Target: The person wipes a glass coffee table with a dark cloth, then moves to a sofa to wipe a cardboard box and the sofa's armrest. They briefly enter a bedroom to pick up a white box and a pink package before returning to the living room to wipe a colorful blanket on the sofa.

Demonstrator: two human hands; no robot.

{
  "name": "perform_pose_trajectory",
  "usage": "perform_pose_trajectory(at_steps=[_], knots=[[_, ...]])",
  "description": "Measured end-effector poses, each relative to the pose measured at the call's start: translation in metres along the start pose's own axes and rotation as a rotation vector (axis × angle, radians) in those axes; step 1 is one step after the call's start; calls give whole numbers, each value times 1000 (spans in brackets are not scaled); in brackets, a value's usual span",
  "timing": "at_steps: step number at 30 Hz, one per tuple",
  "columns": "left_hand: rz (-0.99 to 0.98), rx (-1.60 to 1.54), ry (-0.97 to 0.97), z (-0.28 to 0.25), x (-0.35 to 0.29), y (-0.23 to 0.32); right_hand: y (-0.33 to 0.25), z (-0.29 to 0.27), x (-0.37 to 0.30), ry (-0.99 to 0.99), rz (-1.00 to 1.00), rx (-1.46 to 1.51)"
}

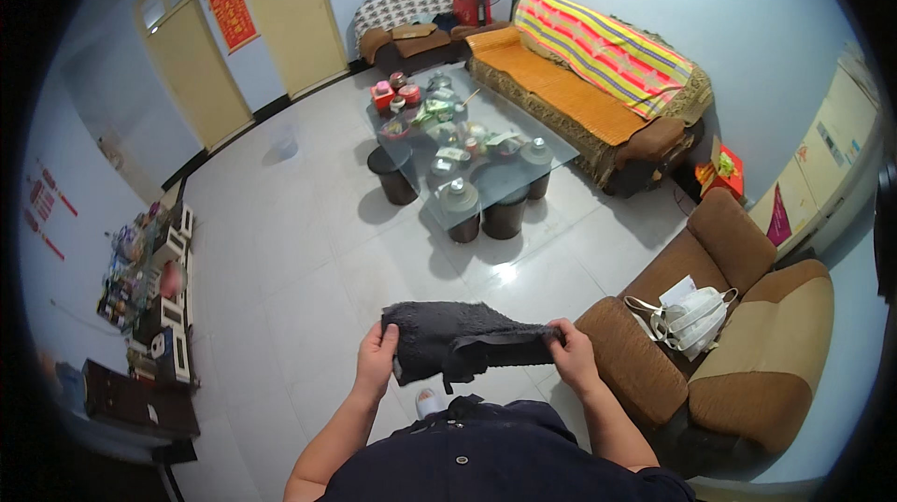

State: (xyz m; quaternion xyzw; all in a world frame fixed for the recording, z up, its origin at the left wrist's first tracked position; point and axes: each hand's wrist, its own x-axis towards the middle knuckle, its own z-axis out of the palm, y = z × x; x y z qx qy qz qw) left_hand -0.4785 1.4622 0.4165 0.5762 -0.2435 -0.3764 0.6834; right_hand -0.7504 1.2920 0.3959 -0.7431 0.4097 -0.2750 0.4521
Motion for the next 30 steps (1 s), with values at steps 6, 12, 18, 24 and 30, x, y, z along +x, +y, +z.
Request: perform_pose_trajectory(at_steps=[6,12,18,24,30], knots=[[137,-28,-64,-42,50,29,-46,48,33,134,-36,104],[330,-26,-144,-109,78,74,-75,70,58,419,-325,-54],[396,233,-150,-140,99,57,-53,108,57,284,-7,138],[299,284,-19,-156,117,37,-71,103,67,203,-58,479],[236,222,-3,-121,122,21,-58,79,81,161,15,601]])
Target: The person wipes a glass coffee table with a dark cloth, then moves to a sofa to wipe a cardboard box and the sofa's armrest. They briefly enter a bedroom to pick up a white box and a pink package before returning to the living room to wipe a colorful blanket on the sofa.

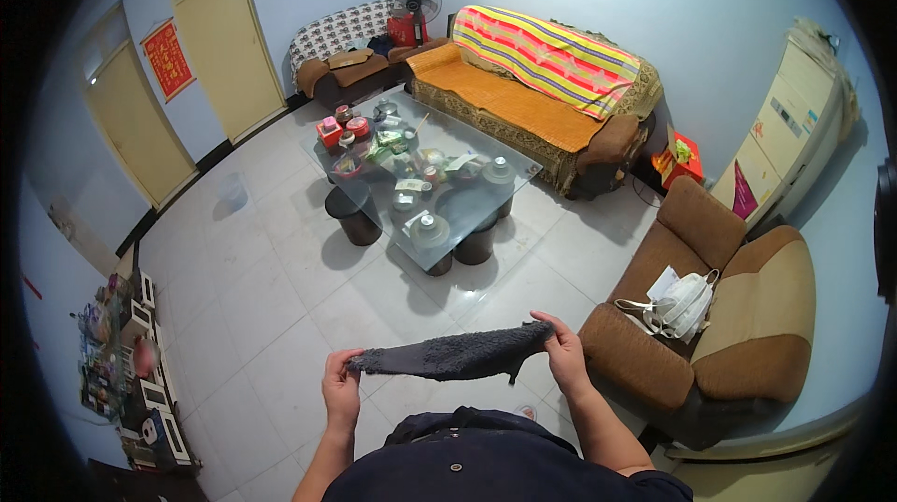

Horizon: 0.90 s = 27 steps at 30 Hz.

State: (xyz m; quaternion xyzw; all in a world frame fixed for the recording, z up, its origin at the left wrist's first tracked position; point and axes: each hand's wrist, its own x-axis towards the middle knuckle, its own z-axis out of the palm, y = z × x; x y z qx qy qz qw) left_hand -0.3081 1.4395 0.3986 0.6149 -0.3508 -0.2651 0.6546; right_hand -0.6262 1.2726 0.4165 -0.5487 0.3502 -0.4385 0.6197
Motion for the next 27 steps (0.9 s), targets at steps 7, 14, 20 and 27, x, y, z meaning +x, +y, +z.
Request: perform_pose_trajectory(at_steps=[7,14,20,27], knots=[[115,113,-161,102,21,5,1,-96,18,113,82,127],[-274,-405,-343,251,50,-3,-37,-201,28,299,254,279],[-511,-627,-496,365,102,9,-19,-282,47,449,386,376],[-1025,-842,-512,421,216,-24,-16,-301,147,256,382,897]])
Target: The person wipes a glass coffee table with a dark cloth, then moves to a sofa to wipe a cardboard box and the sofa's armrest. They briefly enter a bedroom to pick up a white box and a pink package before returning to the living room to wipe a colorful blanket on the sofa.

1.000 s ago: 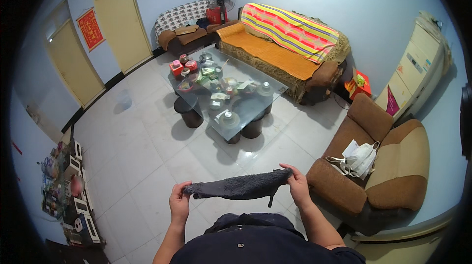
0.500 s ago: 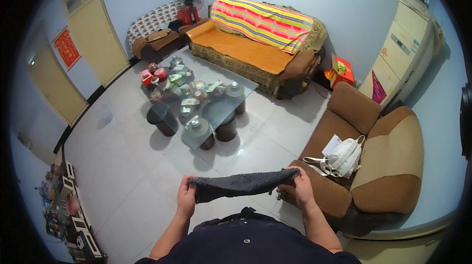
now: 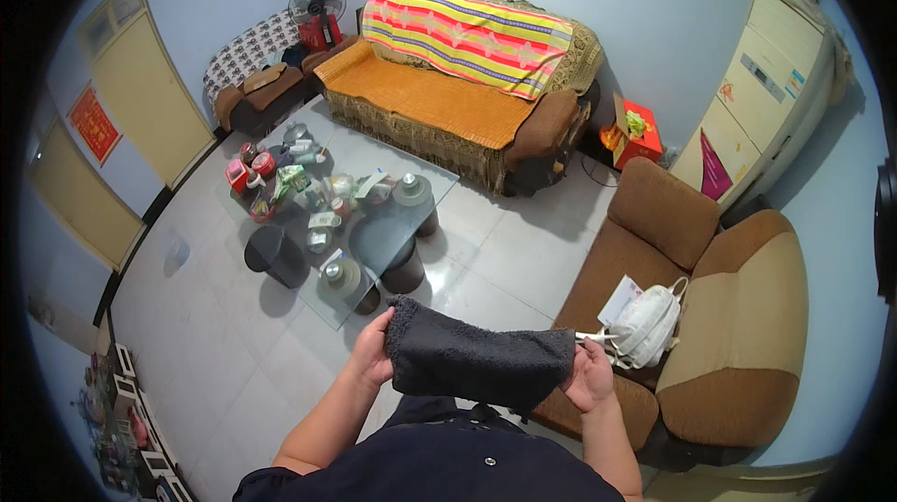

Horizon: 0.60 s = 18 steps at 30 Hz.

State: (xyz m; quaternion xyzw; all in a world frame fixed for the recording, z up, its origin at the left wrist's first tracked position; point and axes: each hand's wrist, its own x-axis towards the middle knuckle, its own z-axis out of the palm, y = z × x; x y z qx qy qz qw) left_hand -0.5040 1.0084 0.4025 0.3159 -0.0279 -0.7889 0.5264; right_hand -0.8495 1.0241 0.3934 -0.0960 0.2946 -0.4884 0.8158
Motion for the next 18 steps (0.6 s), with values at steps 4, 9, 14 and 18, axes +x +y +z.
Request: perform_pose_trajectory(at_steps=[4,9,14,18], knots=[[31,128,-1,31,58,51,-9,2,85,119,-74,-545],[168,483,-63,68,141,130,-50,24,183,304,-480,-1153],[111,527,-148,77,229,172,-74,115,238,106,-580,-1081],[202,949,-604,130,298,138,-106,158,272,145,-762,-1508]])
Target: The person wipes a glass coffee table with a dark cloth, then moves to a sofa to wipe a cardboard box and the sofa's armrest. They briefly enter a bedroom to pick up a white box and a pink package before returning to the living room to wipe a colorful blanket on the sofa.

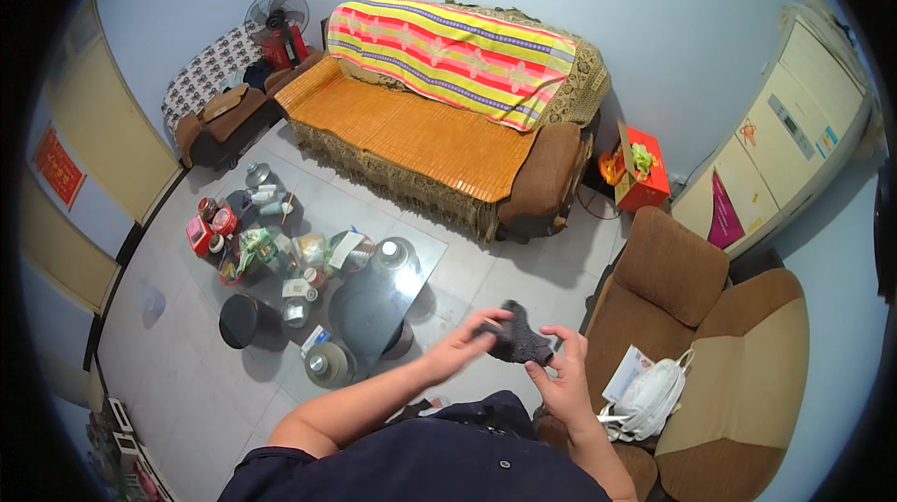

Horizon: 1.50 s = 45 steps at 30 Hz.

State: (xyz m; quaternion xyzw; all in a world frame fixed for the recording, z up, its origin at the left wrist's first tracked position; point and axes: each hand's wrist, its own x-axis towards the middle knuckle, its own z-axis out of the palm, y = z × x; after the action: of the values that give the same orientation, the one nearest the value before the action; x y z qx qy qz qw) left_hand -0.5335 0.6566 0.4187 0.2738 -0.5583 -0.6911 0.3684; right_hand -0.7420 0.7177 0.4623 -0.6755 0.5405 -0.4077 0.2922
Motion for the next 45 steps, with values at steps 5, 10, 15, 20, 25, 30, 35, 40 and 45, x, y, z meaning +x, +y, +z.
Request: perform_pose_trajectory(at_steps=[5,10,15,20,25,30,35,40,45], knots=[[29,-38,-192,33,102,-29,58,-28,59,172,42,-119],[-62,151,-202,40,218,-30,126,-87,137,113,16,-22],[-86,294,-170,47,352,-10,173,-175,227,-21,-59,-24],[58,400,-84,42,453,-7,219,-229,318,-112,39,179],[-14,-38,152,-24,526,-17,262,-259,422,-70,232,640],[61,-325,460,-122,608,-13,315,-290,537,-83,298,685],[-89,-291,568,-192,698,-12,363,-307,688,-178,340,496],[-218,-134,696,-226,765,-11,403,-309,867,-140,61,171],[-239,96,716,-243,817,-23,435,-279,1024,-111,-64,-292]])
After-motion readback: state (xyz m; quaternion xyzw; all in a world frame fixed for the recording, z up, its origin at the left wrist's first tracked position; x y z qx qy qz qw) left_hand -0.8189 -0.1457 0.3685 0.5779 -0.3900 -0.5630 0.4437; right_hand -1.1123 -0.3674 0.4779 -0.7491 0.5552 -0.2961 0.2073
